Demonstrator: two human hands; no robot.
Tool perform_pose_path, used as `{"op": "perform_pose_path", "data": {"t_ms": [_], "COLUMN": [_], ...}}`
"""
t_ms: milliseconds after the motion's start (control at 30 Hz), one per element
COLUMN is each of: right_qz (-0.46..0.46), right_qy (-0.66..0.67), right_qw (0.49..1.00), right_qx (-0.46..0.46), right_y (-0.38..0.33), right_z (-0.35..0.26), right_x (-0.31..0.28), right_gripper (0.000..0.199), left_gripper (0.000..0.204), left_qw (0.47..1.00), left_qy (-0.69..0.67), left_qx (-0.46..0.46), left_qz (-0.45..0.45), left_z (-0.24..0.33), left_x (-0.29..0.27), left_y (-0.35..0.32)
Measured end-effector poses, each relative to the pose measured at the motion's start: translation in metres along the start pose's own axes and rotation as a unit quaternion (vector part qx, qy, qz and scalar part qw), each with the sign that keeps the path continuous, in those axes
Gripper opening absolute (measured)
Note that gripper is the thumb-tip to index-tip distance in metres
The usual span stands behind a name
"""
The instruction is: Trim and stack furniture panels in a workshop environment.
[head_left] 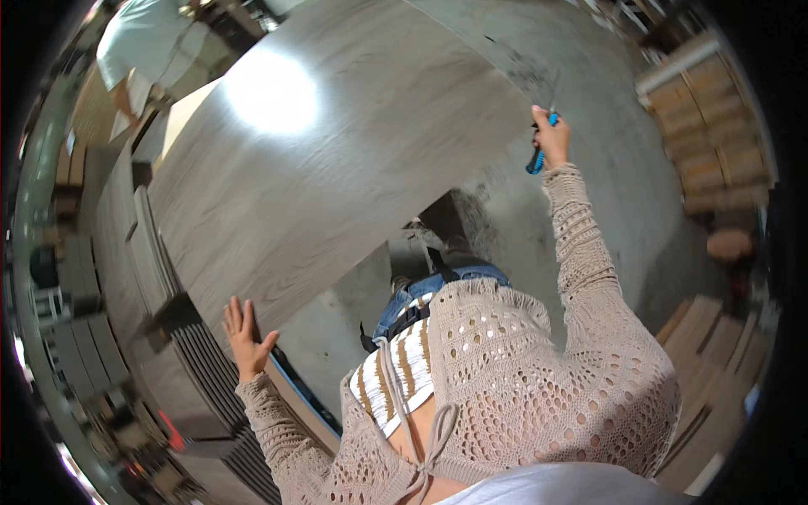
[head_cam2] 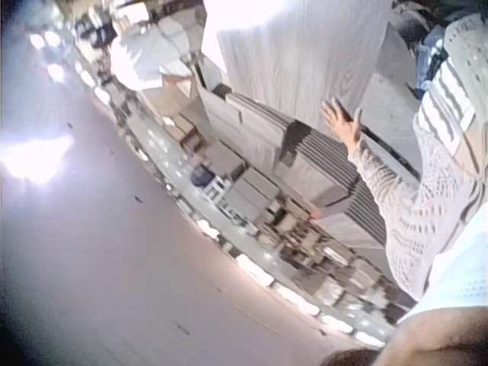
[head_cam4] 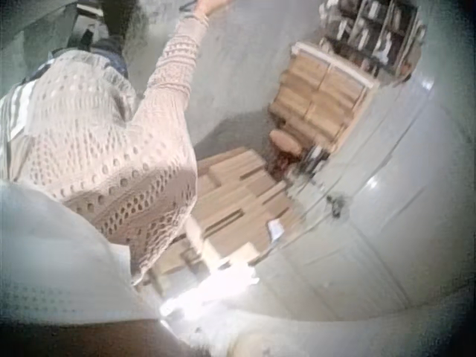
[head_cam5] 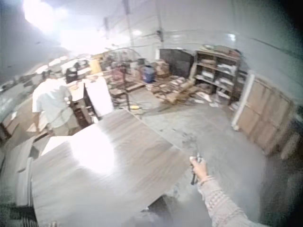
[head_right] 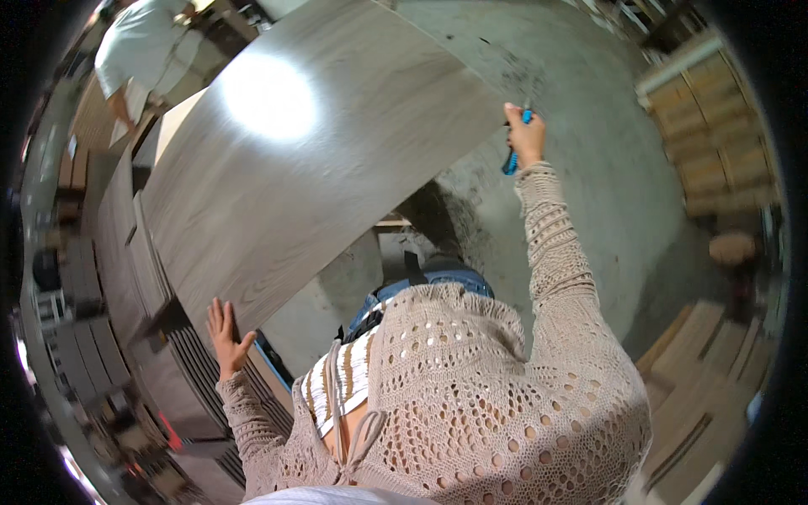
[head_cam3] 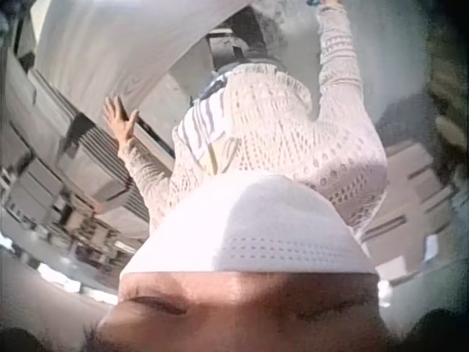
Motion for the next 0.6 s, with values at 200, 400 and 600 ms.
{"op": "perform_pose_path", "data": {"t_ms": [200,400,600], "right_qz": [0.024,0.001,0.009], "right_qy": [0.085,0.064,-0.270], "right_qw": [0.994,0.994,0.960], "right_qx": [0.059,0.086,-0.076], "right_y": [-0.147,-0.171,-0.206], "right_z": [0.008,0.009,-0.014], "right_x": [-0.011,-0.015,-0.034], "right_gripper": [0.025,0.037,0.040], "left_gripper": [0.062,0.086,0.100], "left_qw": [0.986,0.996,0.927], "left_qy": [-0.150,0.005,0.031], "left_qx": [-0.067,0.022,0.364], "left_qz": [-0.006,-0.083,-0.083], "left_z": [-0.112,0.010,0.267], "left_x": [-0.017,-0.010,0.037], "left_y": [0.025,0.123,0.161]}}
Point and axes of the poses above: each hand's wrist, its own y-axis towards the middle knuckle, its own x-axis out of the palm, z = x × y, the point moved 5 cm from there along y, towards the middle knuckle
